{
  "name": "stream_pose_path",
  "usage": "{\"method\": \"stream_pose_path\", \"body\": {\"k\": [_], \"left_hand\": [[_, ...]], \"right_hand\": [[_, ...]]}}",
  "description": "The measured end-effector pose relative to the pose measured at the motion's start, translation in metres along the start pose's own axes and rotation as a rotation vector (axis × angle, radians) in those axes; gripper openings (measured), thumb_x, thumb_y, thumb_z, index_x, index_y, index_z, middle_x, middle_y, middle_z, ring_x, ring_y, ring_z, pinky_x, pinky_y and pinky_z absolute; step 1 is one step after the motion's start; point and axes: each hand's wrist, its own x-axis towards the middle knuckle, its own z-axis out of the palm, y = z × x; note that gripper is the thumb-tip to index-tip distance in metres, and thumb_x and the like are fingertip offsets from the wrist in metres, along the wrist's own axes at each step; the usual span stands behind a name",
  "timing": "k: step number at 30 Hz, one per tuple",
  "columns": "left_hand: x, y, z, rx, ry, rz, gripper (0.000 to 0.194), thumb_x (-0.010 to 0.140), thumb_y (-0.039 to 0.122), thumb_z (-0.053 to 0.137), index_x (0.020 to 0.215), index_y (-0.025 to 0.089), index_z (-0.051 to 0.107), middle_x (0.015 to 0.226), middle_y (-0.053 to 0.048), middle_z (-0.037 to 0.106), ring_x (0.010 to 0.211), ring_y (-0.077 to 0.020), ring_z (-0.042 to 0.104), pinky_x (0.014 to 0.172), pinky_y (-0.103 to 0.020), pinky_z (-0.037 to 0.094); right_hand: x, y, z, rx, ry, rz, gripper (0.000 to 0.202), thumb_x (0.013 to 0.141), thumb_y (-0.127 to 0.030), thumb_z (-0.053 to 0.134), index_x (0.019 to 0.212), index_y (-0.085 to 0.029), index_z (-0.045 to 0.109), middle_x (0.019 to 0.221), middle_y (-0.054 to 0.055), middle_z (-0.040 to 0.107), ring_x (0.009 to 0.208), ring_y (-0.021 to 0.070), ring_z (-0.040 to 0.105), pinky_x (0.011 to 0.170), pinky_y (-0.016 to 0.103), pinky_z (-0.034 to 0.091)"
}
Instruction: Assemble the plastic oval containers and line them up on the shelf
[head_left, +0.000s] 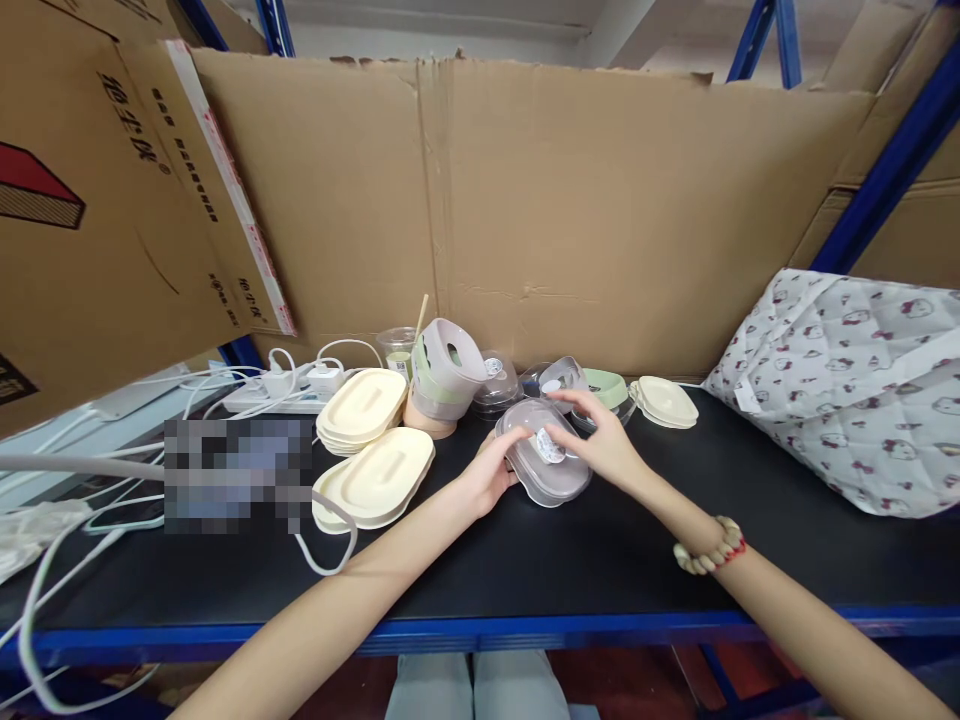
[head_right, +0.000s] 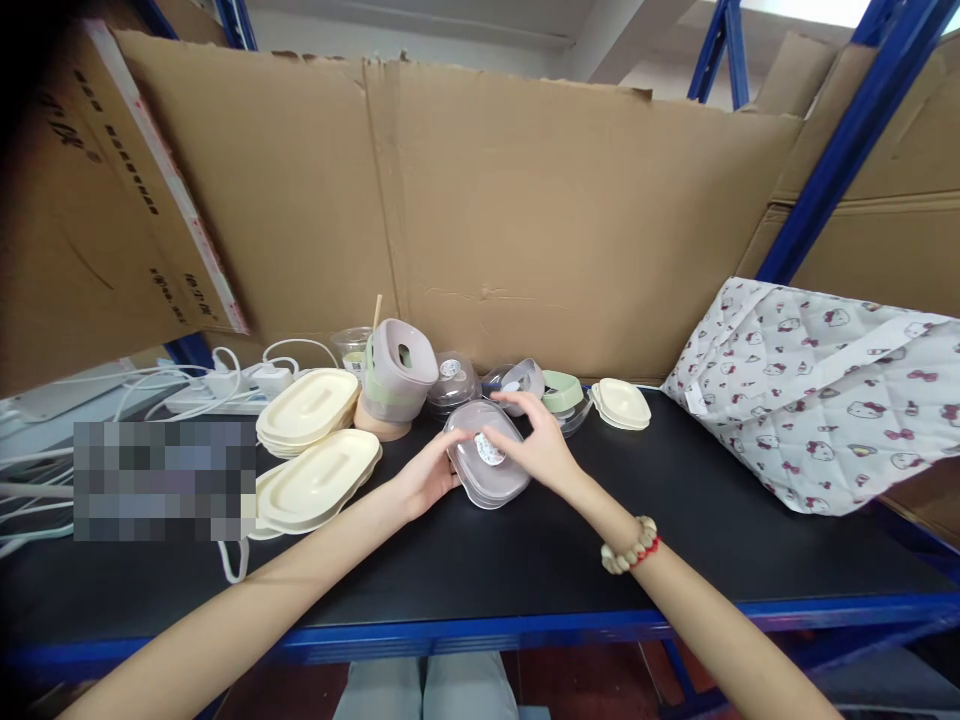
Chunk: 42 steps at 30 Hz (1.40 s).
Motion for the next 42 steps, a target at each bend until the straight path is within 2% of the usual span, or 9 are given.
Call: {"method": "stream_pose_path", "body": {"k": [2, 5, 10, 18, 24, 27, 32, 39, 42], "left_hand": [[-0.002, 0.001, 0.000, 0.044, -0.061, 0.086, 0.032, 0.066, 0.016, 0.071, 0.097, 0.021, 0.064, 0.089, -0.001, 0.070, 0.084, -0.0172, 0.065, 0.073, -0.027, 0.051], [-0.006, 0.002, 0.000, 0.104, -0.105, 0.184, 0.045, 0.060, 0.019, 0.078, 0.103, 0.021, 0.063, 0.107, -0.005, 0.069, 0.101, -0.0227, 0.063, 0.085, -0.032, 0.050], [-0.009, 0.000, 0.003, 0.146, -0.012, 0.302, 0.045, 0.060, 0.022, 0.082, 0.099, 0.017, 0.062, 0.109, -0.007, 0.068, 0.109, -0.0242, 0.060, 0.097, -0.035, 0.046], [-0.009, 0.002, -0.002, 0.293, -0.112, 0.395, 0.043, 0.061, 0.026, 0.082, 0.098, 0.017, 0.063, 0.108, -0.008, 0.068, 0.109, -0.0251, 0.060, 0.096, -0.035, 0.047], [-0.006, -0.003, 0.000, 0.200, -0.124, 0.314, 0.060, 0.062, 0.027, 0.083, 0.114, 0.019, 0.053, 0.118, -0.010, 0.064, 0.116, -0.0247, 0.057, 0.101, -0.037, 0.045], [-0.006, -0.007, 0.001, 0.297, -0.205, 0.255, 0.064, 0.058, 0.025, 0.085, 0.113, 0.017, 0.055, 0.113, -0.011, 0.066, 0.103, -0.0244, 0.064, 0.093, -0.040, 0.051], [-0.011, -0.005, 0.001, 0.303, -0.281, 0.219, 0.062, 0.058, 0.028, 0.086, 0.111, 0.014, 0.057, 0.096, -0.008, 0.070, 0.069, -0.0181, 0.070, 0.072, -0.036, 0.059], [-0.009, 0.003, -0.001, 0.227, -0.346, 0.125, 0.042, 0.078, 0.041, 0.070, 0.105, 0.009, 0.061, 0.083, -0.010, 0.074, 0.066, -0.0211, 0.073, 0.067, -0.028, 0.060], [-0.005, 0.002, -0.001, 0.224, -0.254, 0.082, 0.041, 0.084, 0.041, 0.062, 0.108, 0.009, 0.059, 0.084, -0.010, 0.074, 0.061, -0.0209, 0.072, 0.060, -0.028, 0.060]], "right_hand": [[0.012, 0.000, 0.002, 0.107, 0.025, 0.232, 0.049, 0.064, -0.043, 0.077, 0.107, -0.023, 0.067, 0.117, 0.010, 0.067, 0.112, 0.0271, 0.061, 0.094, 0.045, 0.049], [0.019, 0.000, 0.005, 0.374, -0.117, 0.408, 0.053, 0.063, -0.053, 0.076, 0.106, -0.022, 0.069, 0.109, 0.009, 0.072, 0.103, 0.0253, 0.066, 0.090, 0.040, 0.052], [0.009, 0.000, 0.009, 0.562, -0.119, 0.433, 0.056, 0.061, -0.058, 0.076, 0.104, -0.022, 0.072, 0.100, 0.006, 0.075, 0.093, 0.0230, 0.069, 0.083, 0.034, 0.054], [-0.001, -0.007, 0.010, 0.651, -0.033, 0.453, 0.062, 0.052, -0.056, 0.082, 0.103, -0.023, 0.071, 0.098, 0.005, 0.076, 0.095, 0.0245, 0.069, 0.085, 0.035, 0.054], [0.000, -0.009, 0.008, 0.697, 0.145, 0.462, 0.058, 0.055, -0.058, 0.080, 0.098, -0.022, 0.069, 0.100, 0.006, 0.075, 0.101, 0.0270, 0.067, 0.087, 0.038, 0.054], [0.003, -0.011, 0.008, 0.761, 0.266, 0.465, 0.052, 0.064, -0.066, 0.069, 0.093, -0.022, 0.067, 0.105, 0.006, 0.073, 0.109, 0.0285, 0.064, 0.090, 0.040, 0.054], [0.003, -0.016, 0.003, 0.835, 0.204, 0.573, 0.038, 0.070, -0.056, 0.069, 0.092, -0.025, 0.066, 0.099, 0.002, 0.074, 0.111, 0.0259, 0.063, 0.094, 0.038, 0.051], [-0.001, -0.013, 0.004, 0.811, 0.048, 0.693, 0.023, 0.079, -0.040, 0.067, 0.092, -0.021, 0.068, 0.083, 0.002, 0.074, 0.081, 0.0202, 0.068, 0.071, 0.031, 0.055], [-0.002, -0.015, 0.008, 0.810, 0.047, 0.778, 0.024, 0.085, -0.041, 0.059, 0.097, -0.021, 0.067, 0.087, 0.003, 0.074, 0.076, 0.0178, 0.068, 0.064, 0.027, 0.054]]}}
